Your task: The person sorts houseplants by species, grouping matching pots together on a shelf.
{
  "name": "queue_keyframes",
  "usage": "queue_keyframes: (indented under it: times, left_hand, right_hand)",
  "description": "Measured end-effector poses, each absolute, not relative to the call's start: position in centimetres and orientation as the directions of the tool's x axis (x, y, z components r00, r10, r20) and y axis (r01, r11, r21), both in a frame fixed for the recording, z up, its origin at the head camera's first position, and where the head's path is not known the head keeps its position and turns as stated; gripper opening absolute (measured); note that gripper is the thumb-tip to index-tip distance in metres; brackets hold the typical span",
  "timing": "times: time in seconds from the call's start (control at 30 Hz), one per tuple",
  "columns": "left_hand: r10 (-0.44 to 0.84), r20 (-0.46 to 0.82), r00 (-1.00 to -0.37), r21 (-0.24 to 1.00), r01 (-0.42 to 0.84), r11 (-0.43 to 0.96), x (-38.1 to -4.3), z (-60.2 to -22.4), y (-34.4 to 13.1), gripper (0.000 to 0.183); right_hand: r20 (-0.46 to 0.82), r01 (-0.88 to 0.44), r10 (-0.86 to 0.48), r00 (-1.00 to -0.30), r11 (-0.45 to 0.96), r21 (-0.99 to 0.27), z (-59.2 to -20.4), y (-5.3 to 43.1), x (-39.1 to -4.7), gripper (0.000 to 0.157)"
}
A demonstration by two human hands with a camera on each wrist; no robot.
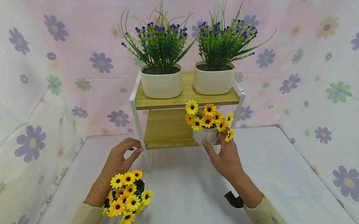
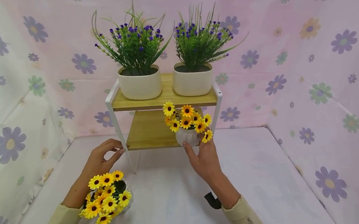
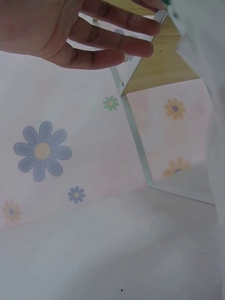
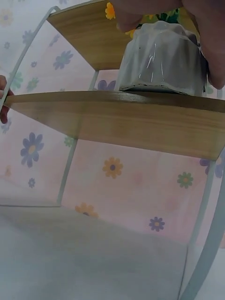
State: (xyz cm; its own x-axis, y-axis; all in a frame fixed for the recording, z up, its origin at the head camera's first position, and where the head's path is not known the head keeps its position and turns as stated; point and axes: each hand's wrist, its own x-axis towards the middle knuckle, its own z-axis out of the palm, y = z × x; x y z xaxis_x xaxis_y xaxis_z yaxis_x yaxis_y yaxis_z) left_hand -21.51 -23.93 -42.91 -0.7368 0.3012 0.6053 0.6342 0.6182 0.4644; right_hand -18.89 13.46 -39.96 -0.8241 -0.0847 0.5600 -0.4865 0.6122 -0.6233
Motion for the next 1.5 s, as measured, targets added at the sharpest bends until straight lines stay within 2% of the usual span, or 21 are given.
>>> queue_keyframes:
  times: [0.23,0.43,0.67,0.83,1.0,1.27,1.5]
  left_hand:
    - [0.303,0.595,-0.744,0.470,0.628,0.620,-21.5,-42.9,-23.9,0.018]
    - [0.297,0.587,-0.753,0.475,0.618,0.627,-21.4,-42.9,-23.9,0.018]
    - [0.294,0.587,-0.754,0.474,0.615,0.630,-21.5,-43.0,-23.9,0.018]
    - [0.293,0.588,-0.754,0.471,0.614,0.634,-21.5,-43.0,-23.9,0.018]
    - [0.298,0.591,-0.750,0.466,0.619,0.633,-21.4,-43.0,-23.9,0.018]
    - [0.296,0.591,-0.750,0.465,0.617,0.635,-21.4,-42.9,-23.8,0.018]
    - [0.299,0.602,-0.740,0.463,0.629,0.625,-21.4,-42.8,-23.9,0.020]
  right_hand:
    - [0.528,-0.444,-0.055,-0.847,0.620,-0.647,-40.6,13.7,-17.4,0.103]
    - [0.531,-0.437,-0.055,-0.846,0.642,-0.630,-41.3,13.8,-15.8,0.105]
    - [0.595,-0.476,-0.039,-0.803,0.643,-0.600,-42.4,13.4,-13.9,0.098]
    - [0.610,-0.502,-0.061,-0.790,0.636,-0.586,-43.8,12.3,-13.0,0.079]
    - [0.586,-0.536,-0.143,-0.797,0.614,-0.579,-45.3,10.5,-12.5,0.065]
    - [0.553,-0.585,-0.251,-0.794,0.563,-0.584,-46.8,7.6,-12.4,0.061]
    - [0.481,-0.586,-0.340,-0.808,0.546,-0.599,-47.2,5.1,-12.5,0.065]
